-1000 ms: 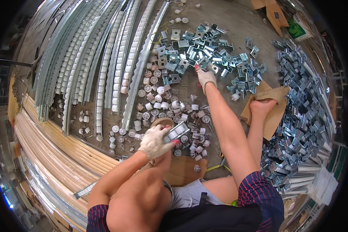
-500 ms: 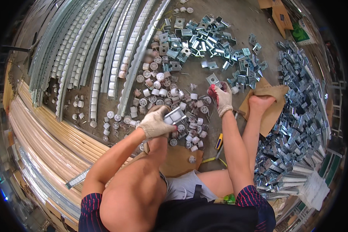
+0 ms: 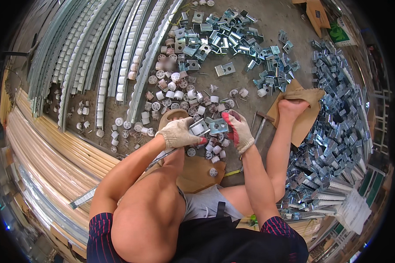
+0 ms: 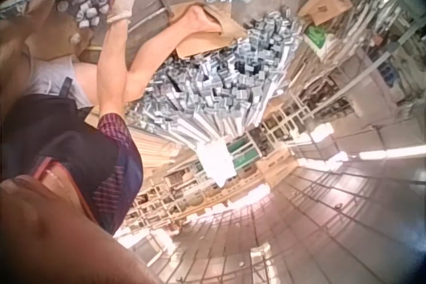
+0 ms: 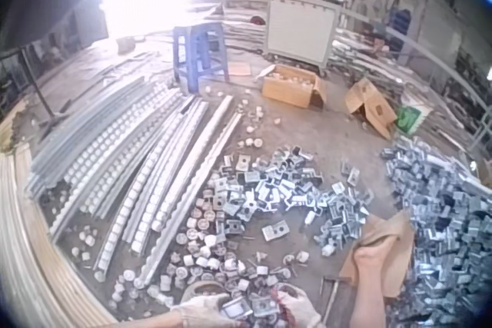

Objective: The person inserts small metal components into holes along a long metal rail while sitting on the floor, using a small hammer and a punch to tap each part into place.

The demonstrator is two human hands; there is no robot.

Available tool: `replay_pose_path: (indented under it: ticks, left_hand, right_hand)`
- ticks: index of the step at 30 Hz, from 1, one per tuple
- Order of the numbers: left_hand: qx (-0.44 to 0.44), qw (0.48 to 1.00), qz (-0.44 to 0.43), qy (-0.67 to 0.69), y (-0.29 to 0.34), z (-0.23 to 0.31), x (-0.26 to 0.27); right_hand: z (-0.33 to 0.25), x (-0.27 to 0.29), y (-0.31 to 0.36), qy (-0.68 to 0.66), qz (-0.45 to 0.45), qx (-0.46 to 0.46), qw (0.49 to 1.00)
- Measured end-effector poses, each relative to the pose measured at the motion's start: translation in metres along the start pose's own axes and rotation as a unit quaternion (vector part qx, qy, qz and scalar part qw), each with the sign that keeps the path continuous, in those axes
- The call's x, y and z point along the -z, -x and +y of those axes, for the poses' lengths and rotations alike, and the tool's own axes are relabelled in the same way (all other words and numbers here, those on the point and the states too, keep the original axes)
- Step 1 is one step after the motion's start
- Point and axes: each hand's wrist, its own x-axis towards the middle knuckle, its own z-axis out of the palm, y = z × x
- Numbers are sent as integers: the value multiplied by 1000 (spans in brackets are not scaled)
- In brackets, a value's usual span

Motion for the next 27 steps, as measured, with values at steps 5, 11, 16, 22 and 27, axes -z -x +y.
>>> replay_pose_path:
  ticks: [5,11,16,22,27]
  left_hand:
    - [-5,1000,2,-16,7,11,1]
    - [-6,1000,0,26,10,13,2]
    - [-22,1000,6,11,12,15,-6]
    - [-47,998,-20,39,21,20,-16]
    - [-49,998,37,9,16,10,-16]
  right_hand:
    - [-4,-12,-6,-43,21,0,999]
    - [4,-14,13,-63,29,14,997]
    - [17,-29,23,-94,116,29,988]
    - [-28,-7,-4,-178,236,41,954]
    - [-40,-8,23,-15,180,37,983]
